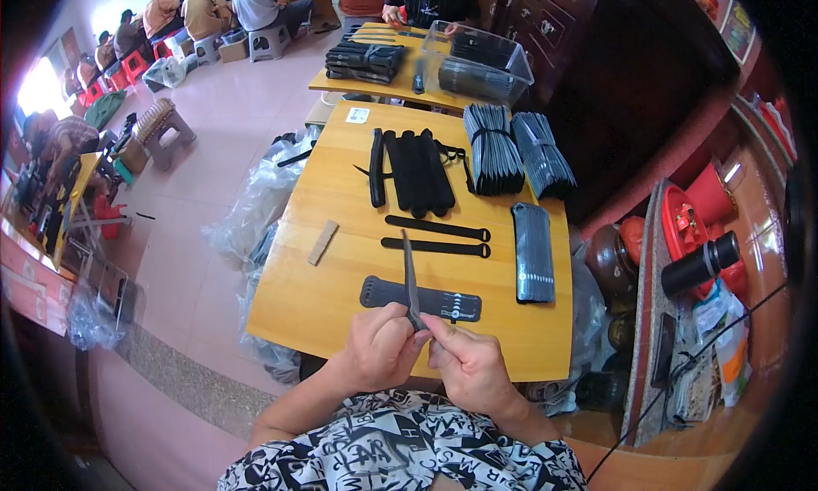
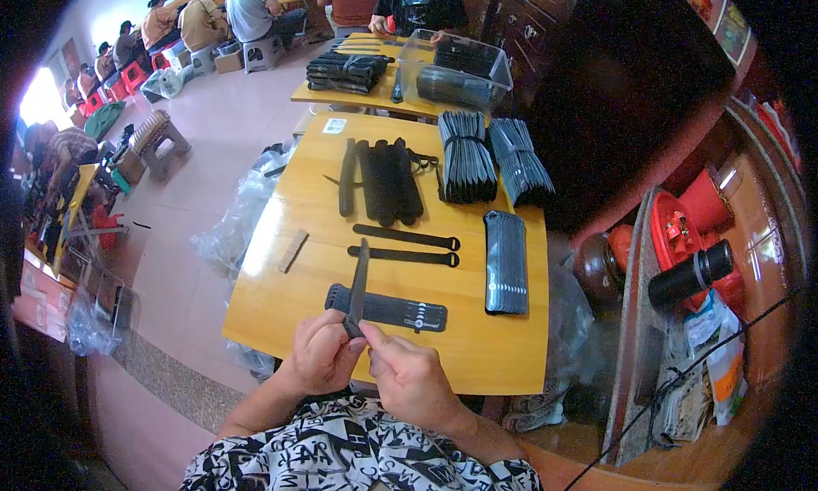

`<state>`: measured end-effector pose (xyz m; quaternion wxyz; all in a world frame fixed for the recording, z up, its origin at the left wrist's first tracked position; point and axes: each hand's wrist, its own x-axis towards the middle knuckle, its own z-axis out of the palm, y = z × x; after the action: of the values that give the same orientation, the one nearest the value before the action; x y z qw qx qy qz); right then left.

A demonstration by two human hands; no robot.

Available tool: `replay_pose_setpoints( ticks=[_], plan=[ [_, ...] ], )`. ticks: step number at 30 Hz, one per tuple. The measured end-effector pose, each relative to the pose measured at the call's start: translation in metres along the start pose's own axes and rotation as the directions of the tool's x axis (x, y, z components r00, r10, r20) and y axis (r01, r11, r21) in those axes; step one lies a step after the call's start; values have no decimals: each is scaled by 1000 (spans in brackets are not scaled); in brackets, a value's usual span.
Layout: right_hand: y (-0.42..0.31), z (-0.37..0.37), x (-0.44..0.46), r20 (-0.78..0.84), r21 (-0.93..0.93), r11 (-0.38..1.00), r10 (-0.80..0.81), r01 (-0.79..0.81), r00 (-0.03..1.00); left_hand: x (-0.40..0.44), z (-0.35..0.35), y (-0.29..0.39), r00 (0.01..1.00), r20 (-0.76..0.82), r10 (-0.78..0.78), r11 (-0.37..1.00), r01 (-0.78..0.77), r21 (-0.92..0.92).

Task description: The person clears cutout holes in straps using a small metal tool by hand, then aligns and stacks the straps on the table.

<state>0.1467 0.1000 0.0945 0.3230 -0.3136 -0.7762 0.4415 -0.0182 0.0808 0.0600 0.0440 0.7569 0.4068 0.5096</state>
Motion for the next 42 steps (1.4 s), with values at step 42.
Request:
replay_pose_setpoints(
  ticks=[42],
  plan=[
    [-7,-28,17,363,202,975,11,-90,932,18,-37,2,944,69,323,946,-321,-35]
  ],
)
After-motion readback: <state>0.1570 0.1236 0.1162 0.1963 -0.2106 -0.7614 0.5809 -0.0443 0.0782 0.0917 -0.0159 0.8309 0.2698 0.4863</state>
